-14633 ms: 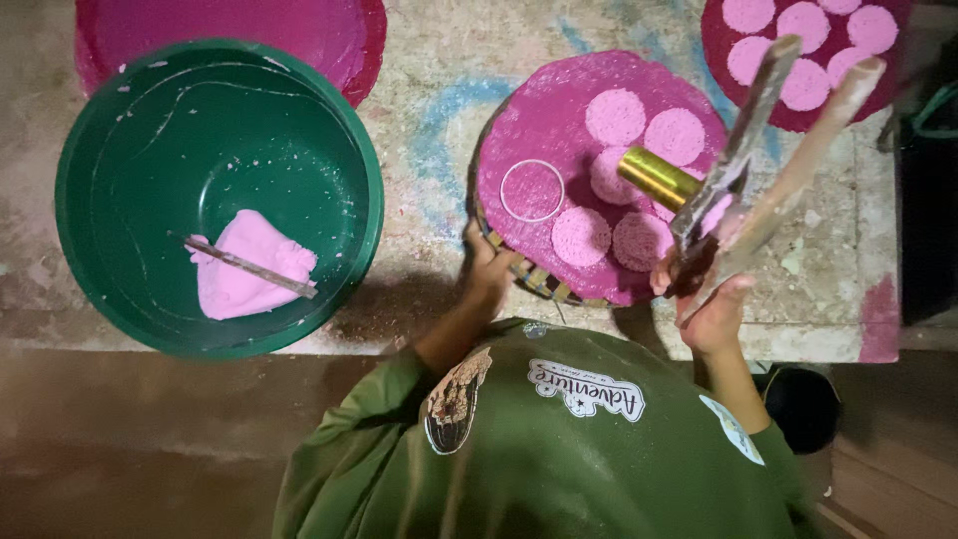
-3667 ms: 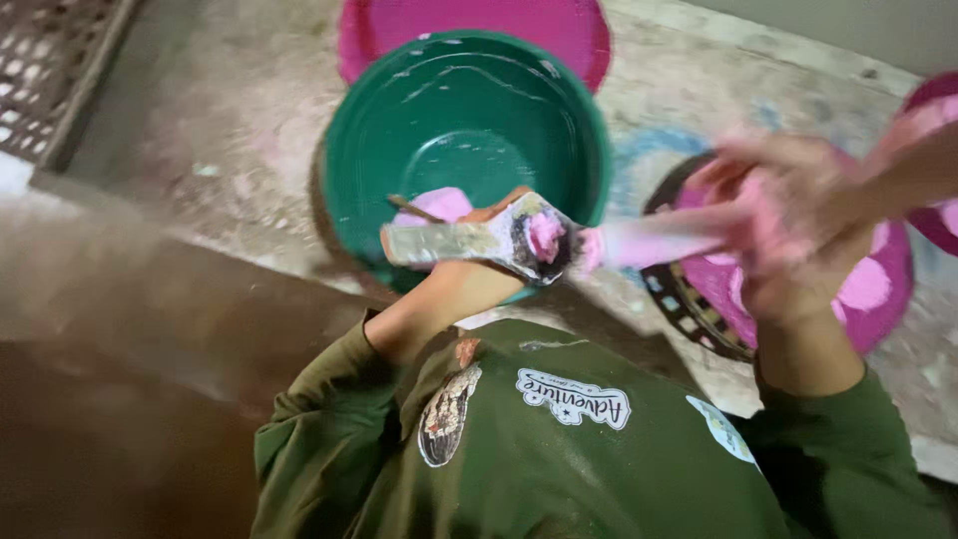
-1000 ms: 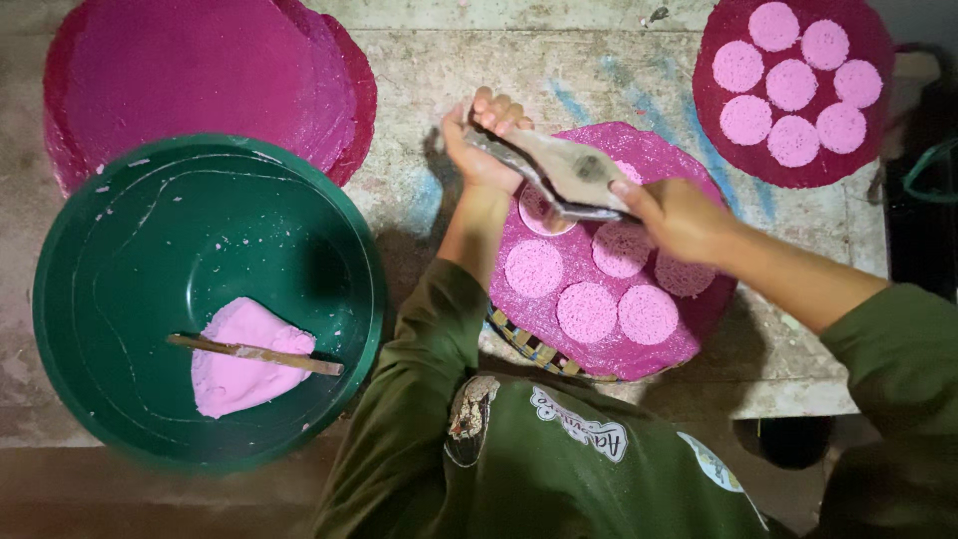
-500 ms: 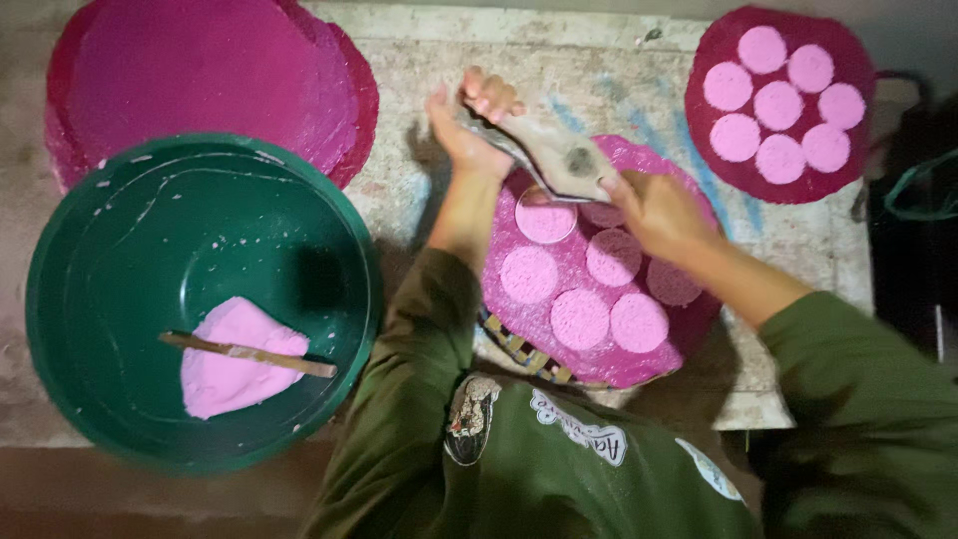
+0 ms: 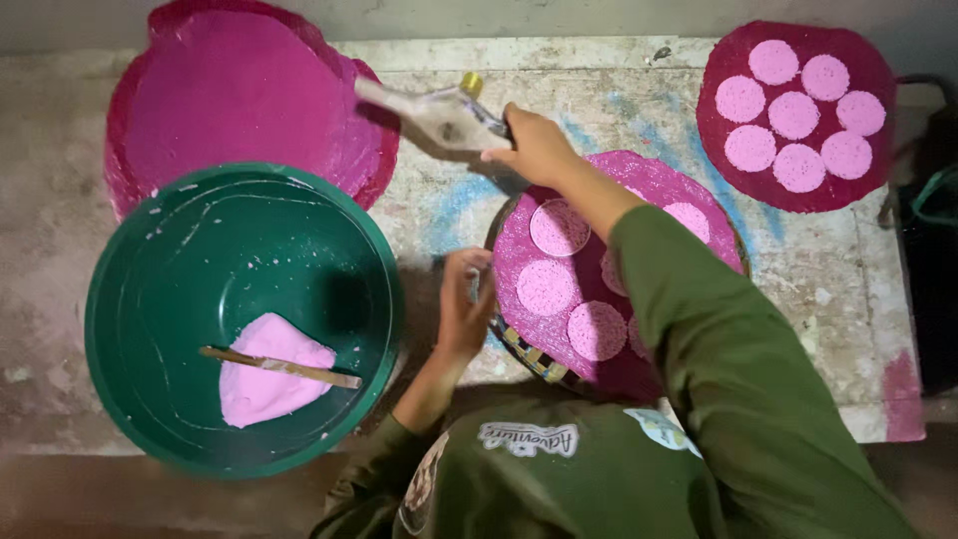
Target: The person scoops pink dough from a green basin into a wooden hand press, squeezes the press to extrude a round dough disc onto a pink tray, and repeats the cycle, occasionally rearranging the discs and covering a filled tray with a woven bamboo lid.
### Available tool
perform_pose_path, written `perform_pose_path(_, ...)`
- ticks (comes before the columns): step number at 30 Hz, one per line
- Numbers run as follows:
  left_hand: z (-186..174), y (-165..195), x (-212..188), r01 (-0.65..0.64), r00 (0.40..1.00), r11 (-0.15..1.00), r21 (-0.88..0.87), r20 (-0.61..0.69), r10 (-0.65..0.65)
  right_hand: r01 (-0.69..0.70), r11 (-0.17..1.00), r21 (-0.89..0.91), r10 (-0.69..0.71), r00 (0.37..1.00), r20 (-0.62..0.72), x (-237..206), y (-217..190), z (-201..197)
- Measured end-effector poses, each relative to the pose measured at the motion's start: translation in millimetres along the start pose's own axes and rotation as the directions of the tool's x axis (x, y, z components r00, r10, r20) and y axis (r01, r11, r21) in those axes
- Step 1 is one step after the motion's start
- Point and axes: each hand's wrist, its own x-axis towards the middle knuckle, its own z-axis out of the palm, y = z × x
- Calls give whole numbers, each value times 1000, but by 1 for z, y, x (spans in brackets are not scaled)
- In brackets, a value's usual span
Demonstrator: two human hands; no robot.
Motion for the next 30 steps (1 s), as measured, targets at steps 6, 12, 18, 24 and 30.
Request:
perform_pose_path(6, 18, 2, 7, -146, 982, 925, 351, 168, 92, -55, 996, -69, 58, 998, 38, 9, -38, 22)
perform_pose_path(12, 60, 5, 42, 30, 953, 806, 591, 226, -201, -79, 993, -86, 80, 997, 9, -8, -49, 15)
perform_pose_path(18, 87, 0, 58, -79, 952, 760, 645, 275, -134, 197, 929, 313, -55, 911, -409, -79, -15, -58)
perform_pose_path(24, 94, 9, 57, -149, 955, 716, 682, 286, -74, 196, 789, 582, 253, 759, -599, -241, 66, -94)
perform_pose_path(30, 31, 42, 18, -217, 971, 746, 629, 220, 97, -171, 760, 628, 611, 518, -598, -387, 147, -57)
